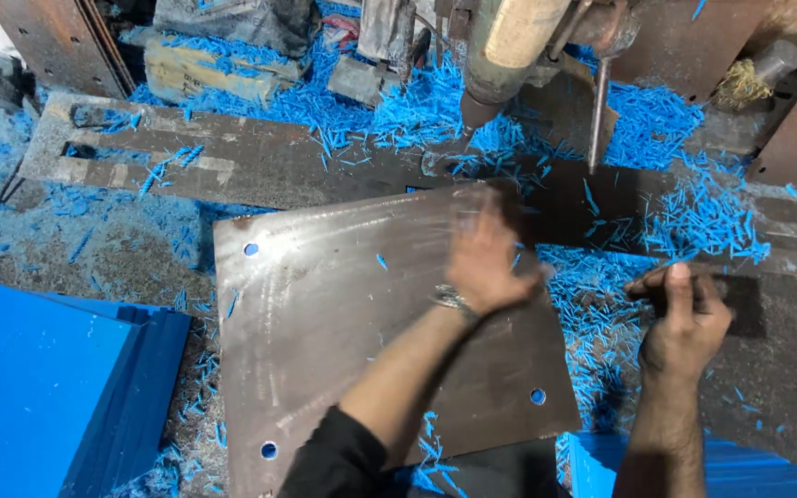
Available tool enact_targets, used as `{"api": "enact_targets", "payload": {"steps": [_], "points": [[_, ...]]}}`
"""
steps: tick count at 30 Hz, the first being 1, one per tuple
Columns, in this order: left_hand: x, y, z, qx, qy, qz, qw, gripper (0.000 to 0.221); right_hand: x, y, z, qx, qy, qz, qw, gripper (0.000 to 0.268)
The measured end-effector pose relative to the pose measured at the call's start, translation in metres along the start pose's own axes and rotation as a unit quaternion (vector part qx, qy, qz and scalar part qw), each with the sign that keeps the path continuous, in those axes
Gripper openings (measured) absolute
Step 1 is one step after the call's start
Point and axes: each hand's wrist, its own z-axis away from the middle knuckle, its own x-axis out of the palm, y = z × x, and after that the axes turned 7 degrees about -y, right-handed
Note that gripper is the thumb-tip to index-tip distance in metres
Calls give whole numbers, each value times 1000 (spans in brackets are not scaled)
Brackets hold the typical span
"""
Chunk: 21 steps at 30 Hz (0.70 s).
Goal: Using a drill press to create holes in plastic plates on a factory floor.
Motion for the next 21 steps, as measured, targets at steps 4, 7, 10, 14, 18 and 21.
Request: {"api": "enact_targets", "payload": {"steps": [4,7,10,14,18,21], "points": [[16,97,31,208,-334,89,915,88,-7,-16,1,-17,3,-14,1000,23],[40,126,94,360,-380,113,844,80,-19,-15,7,-20,-27,50,998,22],[-3,99,150,366,-289,187,865,67,-25,-1,24,34,-88,241,966,20],[-153,48,183,225,-263,242,907,54,-8,27,48,141,-173,338,914,35],[-237,1,236,47,-255,150,954,65,28,42,71,96,-190,387,897,33],[-253,-16,274,-13,-179,-3,984,69,45,44,78,30,-156,505,849,52]]}}
